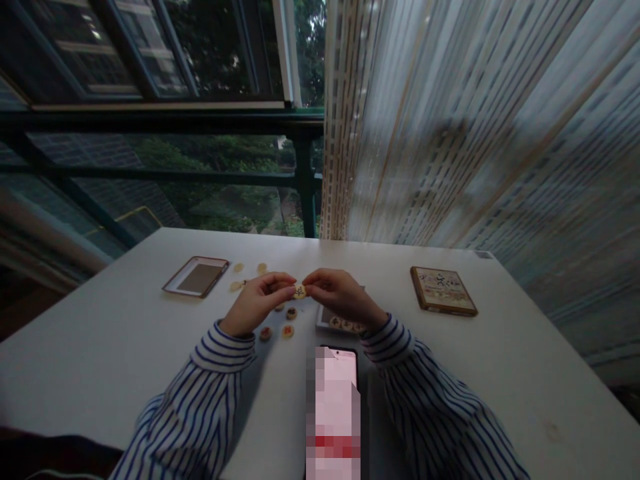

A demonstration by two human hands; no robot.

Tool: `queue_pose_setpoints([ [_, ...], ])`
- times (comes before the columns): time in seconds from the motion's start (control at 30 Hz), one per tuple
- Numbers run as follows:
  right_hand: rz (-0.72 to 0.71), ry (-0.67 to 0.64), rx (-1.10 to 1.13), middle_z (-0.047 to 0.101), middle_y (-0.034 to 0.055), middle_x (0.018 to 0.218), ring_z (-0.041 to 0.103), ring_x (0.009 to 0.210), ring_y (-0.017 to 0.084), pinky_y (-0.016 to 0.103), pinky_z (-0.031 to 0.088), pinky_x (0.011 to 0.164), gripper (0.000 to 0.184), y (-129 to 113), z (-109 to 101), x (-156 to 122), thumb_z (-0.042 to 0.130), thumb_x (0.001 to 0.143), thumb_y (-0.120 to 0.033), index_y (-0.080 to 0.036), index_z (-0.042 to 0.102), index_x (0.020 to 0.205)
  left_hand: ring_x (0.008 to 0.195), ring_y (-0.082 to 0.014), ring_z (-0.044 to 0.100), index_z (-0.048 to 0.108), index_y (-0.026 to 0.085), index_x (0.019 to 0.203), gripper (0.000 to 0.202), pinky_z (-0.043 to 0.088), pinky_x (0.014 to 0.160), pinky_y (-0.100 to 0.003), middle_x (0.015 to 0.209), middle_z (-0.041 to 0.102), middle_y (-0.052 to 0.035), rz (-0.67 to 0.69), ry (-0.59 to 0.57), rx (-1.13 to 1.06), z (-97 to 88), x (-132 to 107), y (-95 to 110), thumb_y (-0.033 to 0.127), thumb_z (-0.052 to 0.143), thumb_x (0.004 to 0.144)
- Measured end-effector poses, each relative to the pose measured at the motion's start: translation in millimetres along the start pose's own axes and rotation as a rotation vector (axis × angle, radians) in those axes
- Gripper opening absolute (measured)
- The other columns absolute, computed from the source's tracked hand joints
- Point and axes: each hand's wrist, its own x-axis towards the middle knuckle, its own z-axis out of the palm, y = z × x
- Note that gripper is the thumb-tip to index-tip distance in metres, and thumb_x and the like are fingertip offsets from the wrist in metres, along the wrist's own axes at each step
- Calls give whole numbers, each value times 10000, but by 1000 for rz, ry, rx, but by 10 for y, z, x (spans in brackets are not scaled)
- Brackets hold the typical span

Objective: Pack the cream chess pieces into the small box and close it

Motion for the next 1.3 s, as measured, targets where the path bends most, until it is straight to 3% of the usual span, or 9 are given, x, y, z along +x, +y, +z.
queue_pose_setpoints([
  [0.37,5,29,7,675,57,840,625,774,154,276,492,715,205,153,-199,-82,571,791,-312,-139,636,880,709,-123,599,598,116,946,325,439,624,-232,807,668,-63,14,-136,81,175,187,56,309,669,694],
  [0.57,-9,34,-75,671,48,828,608,756,141,262,473,692,181,174,-254,-92,554,804,-281,-141,634,885,570,-79,516,584,116,985,328,350,490,-193,725,639,-30,19,-183,163,196,272,93,285,645,711],
  [0.9,-19,66,-134,666,35,794,577,701,124,237,444,634,157,215,-283,-86,553,807,-260,-144,637,871,518,-60,460,569,115,997,329,325,465,-180,633,573,17,-15,-273,170,207,399,130,272,643,717],
  [1.1,-54,75,-229,653,29,774,533,644,104,223,420,588,181,270,-274,-103,531,831,-283,-150,630,902,516,-57,456,564,118,1009,334,327,465,-175,624,559,26,-42,-281,169,187,453,100,264,642,718],
  [1.3,-99,42,-281,636,29,792,559,695,109,233,446,649,191,281,-235,-112,544,820,-273,-161,605,962,509,-67,461,570,125,1005,341,326,457,-184,629,578,12,-50,-261,195,168,471,66,296,634,718],
])
